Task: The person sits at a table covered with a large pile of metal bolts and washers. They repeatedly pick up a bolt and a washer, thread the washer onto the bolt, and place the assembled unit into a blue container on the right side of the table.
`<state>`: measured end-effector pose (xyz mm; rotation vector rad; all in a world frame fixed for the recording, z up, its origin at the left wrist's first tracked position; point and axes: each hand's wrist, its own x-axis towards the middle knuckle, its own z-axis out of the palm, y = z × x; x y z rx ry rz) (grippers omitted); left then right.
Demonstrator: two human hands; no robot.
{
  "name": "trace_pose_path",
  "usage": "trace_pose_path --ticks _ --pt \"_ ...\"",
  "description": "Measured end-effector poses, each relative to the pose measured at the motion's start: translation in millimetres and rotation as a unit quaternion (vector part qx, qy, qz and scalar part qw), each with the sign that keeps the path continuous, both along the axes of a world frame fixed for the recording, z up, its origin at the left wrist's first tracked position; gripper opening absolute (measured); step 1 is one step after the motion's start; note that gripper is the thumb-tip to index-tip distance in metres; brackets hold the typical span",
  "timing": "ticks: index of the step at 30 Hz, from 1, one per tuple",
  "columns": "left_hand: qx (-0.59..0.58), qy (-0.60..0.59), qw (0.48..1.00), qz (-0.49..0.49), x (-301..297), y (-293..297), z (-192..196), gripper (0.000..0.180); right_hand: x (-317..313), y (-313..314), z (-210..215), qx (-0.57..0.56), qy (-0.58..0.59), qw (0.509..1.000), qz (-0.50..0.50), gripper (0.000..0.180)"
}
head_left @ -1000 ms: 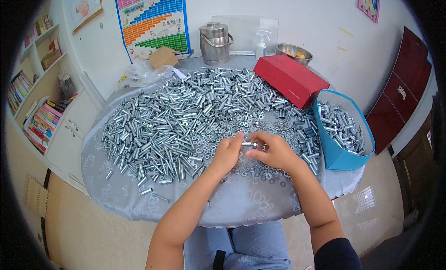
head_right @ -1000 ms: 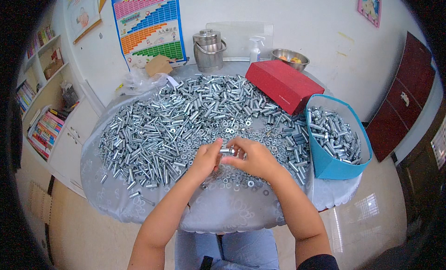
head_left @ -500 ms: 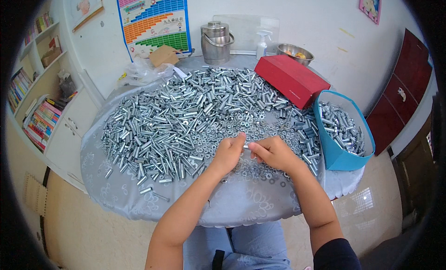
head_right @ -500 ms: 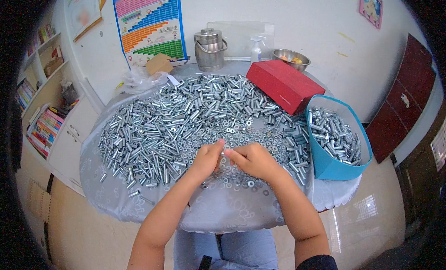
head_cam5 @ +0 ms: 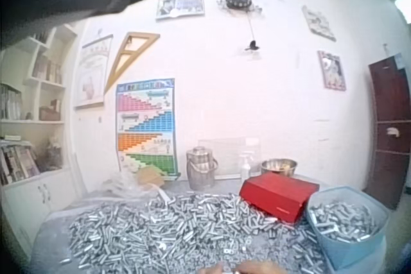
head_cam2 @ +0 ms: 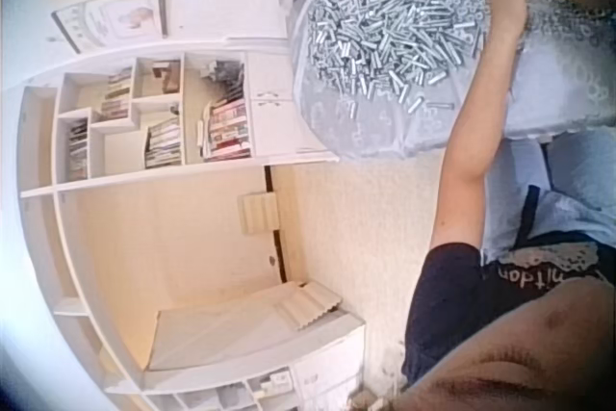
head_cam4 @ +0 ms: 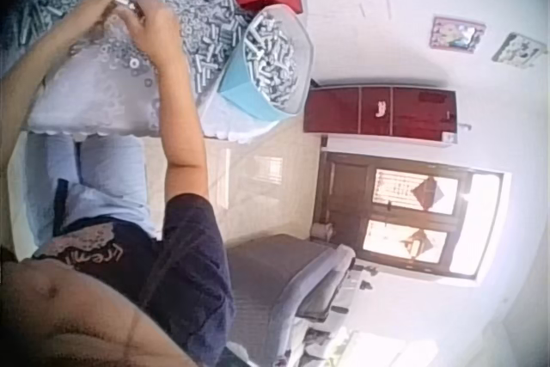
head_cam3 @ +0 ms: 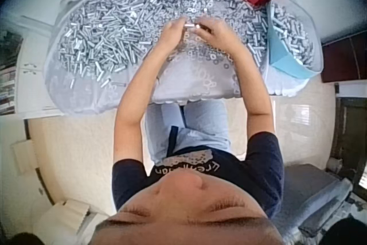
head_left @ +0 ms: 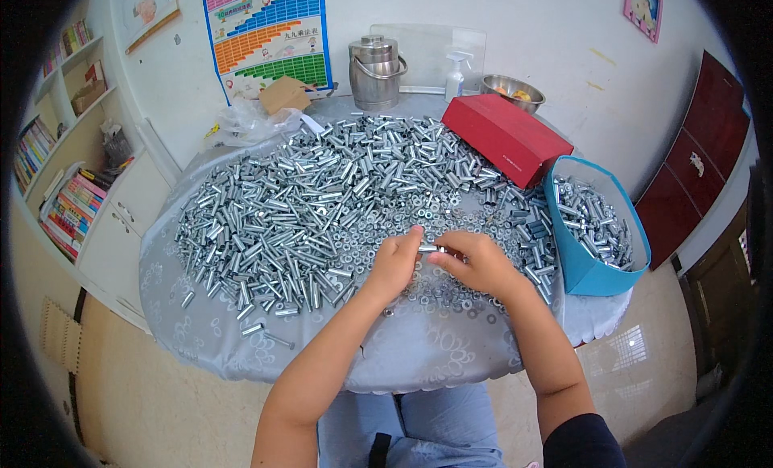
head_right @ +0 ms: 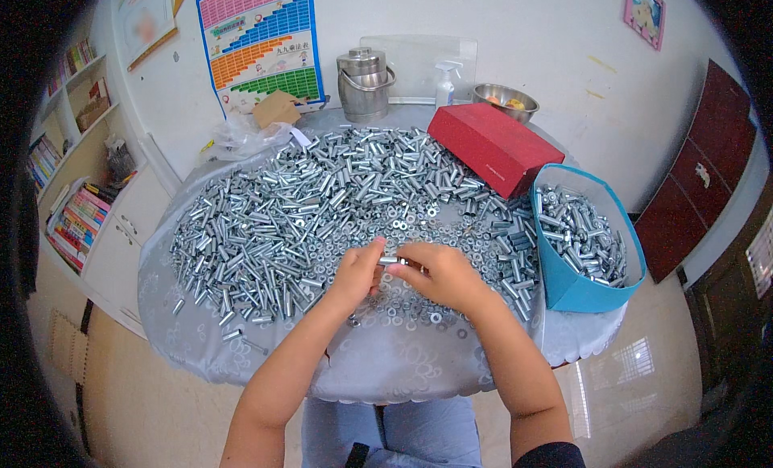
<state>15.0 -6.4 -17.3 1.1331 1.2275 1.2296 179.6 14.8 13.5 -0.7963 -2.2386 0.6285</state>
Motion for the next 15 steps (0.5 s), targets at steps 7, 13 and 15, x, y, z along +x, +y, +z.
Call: trace_pose_path --ticks 7,13,15 --pt "0.031 0.028 0.999 -0.001 -2 4 -10 0.049 0 -1 3 0.010 0.006 1.000 -0.007 0.027" --pt "0.031 0.080 0.996 -0.010 -2 2 -7 0.056 2 0 2 -0.053 -0.020 0.998 -0.020 0.029" --pt "0.026 0.096 0.995 -0.010 -3 2 -6 0.057 -3 -4 4 -0.007 0.019 0.999 -0.033 0.029"
